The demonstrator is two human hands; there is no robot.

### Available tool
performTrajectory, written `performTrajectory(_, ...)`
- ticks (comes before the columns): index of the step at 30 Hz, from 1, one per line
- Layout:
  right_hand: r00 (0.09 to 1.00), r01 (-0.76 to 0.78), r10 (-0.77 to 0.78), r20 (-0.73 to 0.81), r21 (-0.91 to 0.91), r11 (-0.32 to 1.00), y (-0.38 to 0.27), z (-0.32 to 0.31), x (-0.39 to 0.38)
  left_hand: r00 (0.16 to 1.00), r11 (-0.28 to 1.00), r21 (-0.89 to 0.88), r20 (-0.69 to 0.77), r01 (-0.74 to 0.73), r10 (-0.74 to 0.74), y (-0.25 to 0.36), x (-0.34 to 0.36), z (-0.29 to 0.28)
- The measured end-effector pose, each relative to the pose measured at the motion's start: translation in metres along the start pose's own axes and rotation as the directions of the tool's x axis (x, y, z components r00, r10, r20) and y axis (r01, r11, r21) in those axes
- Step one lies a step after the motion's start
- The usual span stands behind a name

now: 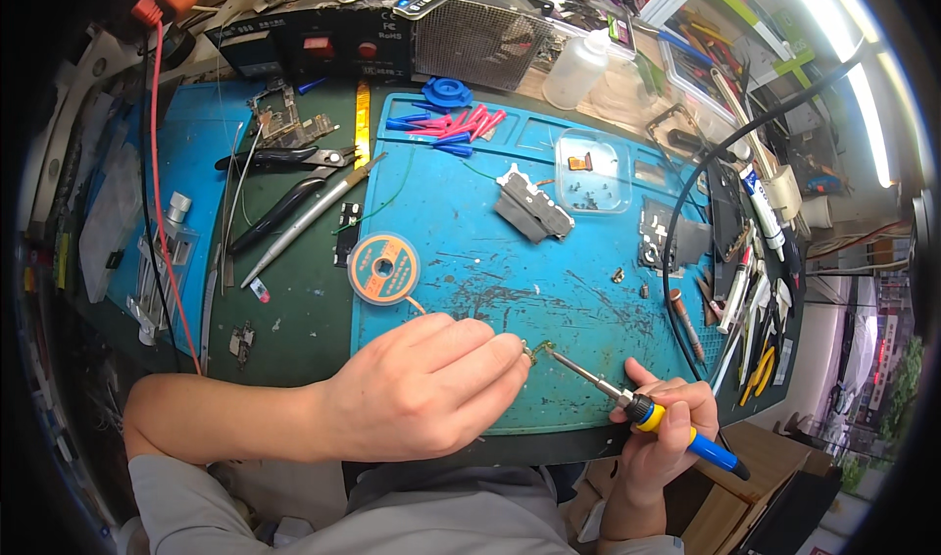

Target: The person uses a soldering iron and tweezers to solder a small electronic component on a workbench. They apply flux with a syringe, position the component, and solder its connections while seated at a cluttered electronics repair station.

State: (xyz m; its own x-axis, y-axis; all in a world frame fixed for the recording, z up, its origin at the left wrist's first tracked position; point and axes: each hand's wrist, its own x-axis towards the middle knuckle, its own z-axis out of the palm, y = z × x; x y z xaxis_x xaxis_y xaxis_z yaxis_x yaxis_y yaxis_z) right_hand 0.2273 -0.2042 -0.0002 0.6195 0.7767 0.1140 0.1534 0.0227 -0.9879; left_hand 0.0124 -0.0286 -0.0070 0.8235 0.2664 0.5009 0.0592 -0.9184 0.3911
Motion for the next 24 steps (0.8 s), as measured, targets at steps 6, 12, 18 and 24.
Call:
performTrajectory(6,1.0,0.001,-0.001,0.001,-0.008,1.0,-0.0014,0.0016,0.0003,1.0,1.0,0.012,0.002,-0.003,0.003,0.0004,-0.0003,0.0004)
performTrajectory(12,1.0,0.005,-0.005,0.011,-0.008,1.0,-0.001,0.0006,-0.0002,1.0,1.0,0.006,-0.005,-0.001,0.001,0.0008,-0.0002,0.0004)
performTrajectory(18,1.0,0.002,-0.002,0.005,-0.01,1.0,-0.0005,0.001,-0.0004,1.0,1.0,0.008,0.003,0.002,-0.002,0.0009,-0.0004,0.0)
performTrajectory(24,1.0,-0.001,0.001,0.006,-0.013,1.0,-0.0007,0.0005,-0.0005,1.0,1.0,0.004,0.002,0.004,-0.004,0.0007,-0.0004,0.0001)
